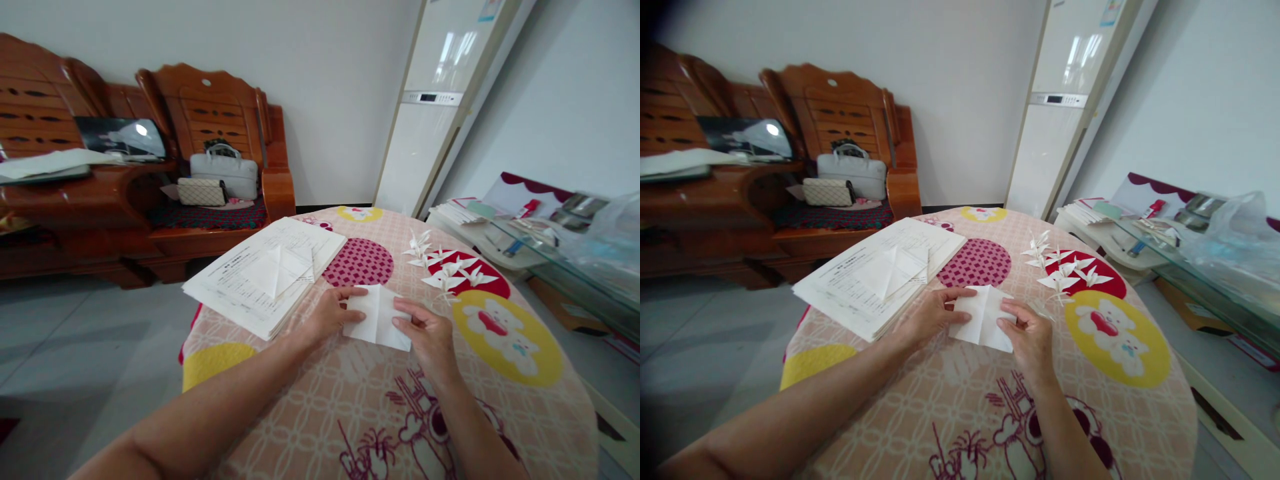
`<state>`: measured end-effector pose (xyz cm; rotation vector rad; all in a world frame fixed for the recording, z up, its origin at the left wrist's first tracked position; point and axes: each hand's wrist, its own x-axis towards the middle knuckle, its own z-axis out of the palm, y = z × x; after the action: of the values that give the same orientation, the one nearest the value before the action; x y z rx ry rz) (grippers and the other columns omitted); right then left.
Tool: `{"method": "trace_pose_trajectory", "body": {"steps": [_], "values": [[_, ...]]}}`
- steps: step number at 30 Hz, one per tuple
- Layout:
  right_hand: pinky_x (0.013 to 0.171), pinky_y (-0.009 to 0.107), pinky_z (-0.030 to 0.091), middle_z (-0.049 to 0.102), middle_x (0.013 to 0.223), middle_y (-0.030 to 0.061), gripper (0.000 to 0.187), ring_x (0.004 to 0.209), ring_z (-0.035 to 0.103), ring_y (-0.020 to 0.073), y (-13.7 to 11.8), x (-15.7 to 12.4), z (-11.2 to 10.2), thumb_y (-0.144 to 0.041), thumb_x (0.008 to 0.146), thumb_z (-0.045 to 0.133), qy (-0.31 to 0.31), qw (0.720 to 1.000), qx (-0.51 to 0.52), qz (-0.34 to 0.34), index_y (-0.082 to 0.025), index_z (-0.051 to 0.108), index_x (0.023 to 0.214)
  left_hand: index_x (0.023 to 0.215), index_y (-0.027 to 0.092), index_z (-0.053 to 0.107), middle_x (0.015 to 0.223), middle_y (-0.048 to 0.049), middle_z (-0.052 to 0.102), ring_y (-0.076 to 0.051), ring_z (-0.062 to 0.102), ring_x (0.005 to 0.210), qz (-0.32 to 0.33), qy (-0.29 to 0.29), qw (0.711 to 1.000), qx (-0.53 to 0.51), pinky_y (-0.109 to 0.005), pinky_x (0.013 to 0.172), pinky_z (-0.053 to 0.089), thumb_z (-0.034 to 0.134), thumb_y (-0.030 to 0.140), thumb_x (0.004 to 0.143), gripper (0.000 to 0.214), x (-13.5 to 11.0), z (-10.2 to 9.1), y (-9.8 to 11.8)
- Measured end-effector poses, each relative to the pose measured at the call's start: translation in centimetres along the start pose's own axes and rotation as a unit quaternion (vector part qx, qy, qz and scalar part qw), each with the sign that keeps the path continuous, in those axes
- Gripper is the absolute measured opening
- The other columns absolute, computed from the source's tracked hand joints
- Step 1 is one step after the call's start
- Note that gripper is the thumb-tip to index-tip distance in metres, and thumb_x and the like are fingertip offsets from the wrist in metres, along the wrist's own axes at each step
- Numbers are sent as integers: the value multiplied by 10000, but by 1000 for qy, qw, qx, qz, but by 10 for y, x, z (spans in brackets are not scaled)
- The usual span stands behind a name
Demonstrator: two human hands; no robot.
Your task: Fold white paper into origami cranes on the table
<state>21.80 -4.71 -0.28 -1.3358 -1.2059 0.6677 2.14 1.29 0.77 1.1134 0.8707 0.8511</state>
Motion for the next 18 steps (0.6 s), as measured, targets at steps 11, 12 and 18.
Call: {"method": "trace_pose_trajectory", "body": {"steps": [11, 12, 18], "values": [[485, 279, 452, 710, 634, 22, 352, 512, 582, 171, 23, 3, -4, -294, 630, 732, -31, 994, -58, 89, -159, 769, 952, 852, 180, 765, 1213, -100, 562, -176, 586, 877, 125, 42, 968, 212, -269, 725, 492, 777, 136, 566, 289, 10, -10, -9], [491, 280, 451, 716, 654, 25, 337, 516, 581, 170, 20, 3, -3, -297, 640, 725, -31, 994, -75, 79, -163, 771, 946, 846, 186, 767, 1177, -96, 578, -178, 586, 876, 132, 38, 965, 223, -267, 723, 485, 776, 142, 574, 276, 11, -11, -11], [642, 315, 497, 752, 886, 68, 234, 689, 648, 206, 4, -1, -2, -279, 718, 654, -40, 980, -191, -36, -197, 776, 900, 834, 200, 776, 973, -69, 646, -151, 566, 742, 156, 19, 953, 260, -259, 667, 432, 769, 191, 616, 218, 17, -15, -20]]}}
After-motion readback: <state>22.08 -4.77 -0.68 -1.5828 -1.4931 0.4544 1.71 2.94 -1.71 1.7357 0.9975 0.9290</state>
